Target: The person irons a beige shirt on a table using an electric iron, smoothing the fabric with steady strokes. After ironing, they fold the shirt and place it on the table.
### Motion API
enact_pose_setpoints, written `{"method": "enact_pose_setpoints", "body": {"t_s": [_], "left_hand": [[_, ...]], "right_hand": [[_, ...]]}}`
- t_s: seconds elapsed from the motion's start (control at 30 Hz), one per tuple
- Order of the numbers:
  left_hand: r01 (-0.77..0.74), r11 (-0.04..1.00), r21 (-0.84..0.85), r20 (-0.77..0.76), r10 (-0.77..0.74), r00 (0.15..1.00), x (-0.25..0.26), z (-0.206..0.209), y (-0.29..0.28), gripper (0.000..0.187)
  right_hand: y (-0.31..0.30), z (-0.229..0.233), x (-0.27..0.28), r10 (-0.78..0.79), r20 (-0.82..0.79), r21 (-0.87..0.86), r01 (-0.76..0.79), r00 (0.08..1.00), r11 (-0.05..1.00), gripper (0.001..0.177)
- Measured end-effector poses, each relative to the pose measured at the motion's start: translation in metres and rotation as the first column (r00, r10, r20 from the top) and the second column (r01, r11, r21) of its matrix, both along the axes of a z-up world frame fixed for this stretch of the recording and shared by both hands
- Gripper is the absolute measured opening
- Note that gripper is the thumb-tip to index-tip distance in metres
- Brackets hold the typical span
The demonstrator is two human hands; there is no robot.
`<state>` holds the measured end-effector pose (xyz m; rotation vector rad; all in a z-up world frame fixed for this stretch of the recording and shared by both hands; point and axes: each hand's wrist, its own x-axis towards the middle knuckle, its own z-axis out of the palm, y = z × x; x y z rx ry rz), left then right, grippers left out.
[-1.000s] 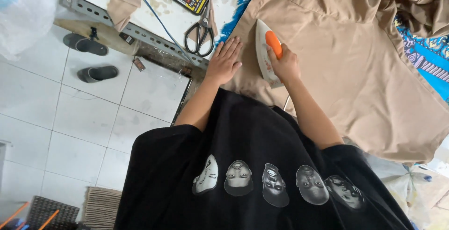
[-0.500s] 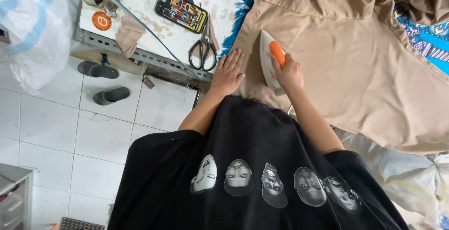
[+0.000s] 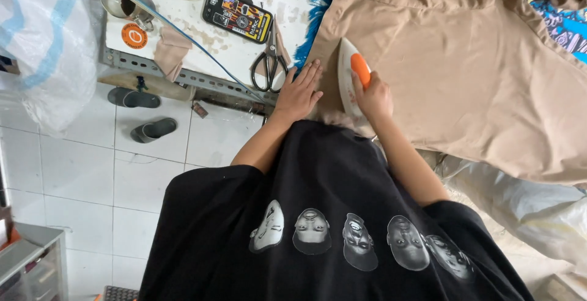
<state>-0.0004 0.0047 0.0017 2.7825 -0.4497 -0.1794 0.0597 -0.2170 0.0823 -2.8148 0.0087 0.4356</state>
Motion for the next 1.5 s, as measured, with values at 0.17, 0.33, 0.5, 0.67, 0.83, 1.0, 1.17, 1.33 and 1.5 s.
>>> {"method": "enact_pose_setpoints", "body": {"t_s": [0.17, 0.33, 0.5, 0.67, 0.83, 1.0, 1.17, 1.33, 1.5], "left_hand": [[0.038, 0.999, -0.019, -0.015, -0.038, 0.999, 0.001, 0.000, 0.007, 0.065], [0.101, 0.995, -0.006, -0.024, -0.101, 0.995, 0.002, 0.006, 0.017, 0.068], [0.092, 0.995, -0.041, 0.003, -0.092, 0.996, -0.001, 0.000, 0.016, 0.069], [0.101, 0.995, 0.007, -0.026, -0.101, 0.995, -0.001, 0.010, 0.017, 0.068], [0.121, 0.992, 0.020, -0.016, -0.120, 0.993, -0.001, 0.012, 0.016, 0.066], [0.092, 0.996, 0.009, -0.032, -0.092, 0.995, -0.003, 0.008, 0.014, 0.064], [0.086, 0.996, 0.016, -0.057, -0.085, 0.995, -0.001, 0.009, 0.013, 0.066], [0.104, 0.994, 0.021, -0.005, -0.104, 0.995, -0.002, 0.006, 0.014, 0.067], [0.104, 0.993, 0.049, -0.106, -0.098, 0.990, 0.000, 0.018, 0.013, 0.066]], "right_hand": [[0.013, 0.002, 0.049, -0.155, -0.117, 0.106, 0.167, 0.981, 0.980, 0.060], [0.022, 0.016, 0.008, -0.188, -0.228, 0.191, 0.234, 0.955, 0.953, 0.057], [0.020, 0.007, -0.033, -0.112, -0.078, 0.020, 0.114, 0.991, 0.993, 0.065], [0.027, 0.012, 0.040, -0.208, -0.095, 0.085, 0.216, 0.973, 0.973, 0.063], [0.029, 0.023, 0.043, -0.284, -0.257, 0.119, 0.322, 0.924, 0.939, 0.062], [0.020, -0.002, -0.045, -0.143, -0.046, 0.033, 0.145, 0.989, 0.989, 0.061], [0.015, -0.014, 0.004, -0.119, 0.096, -0.005, 0.120, 0.988, 0.993, 0.062], [-0.002, -0.025, 0.066, -0.261, 0.046, 0.034, 0.259, 0.964, 0.965, 0.063], [0.019, 0.001, 0.002, -0.162, -0.059, 0.104, 0.167, 0.985, 0.980, 0.060]]}}
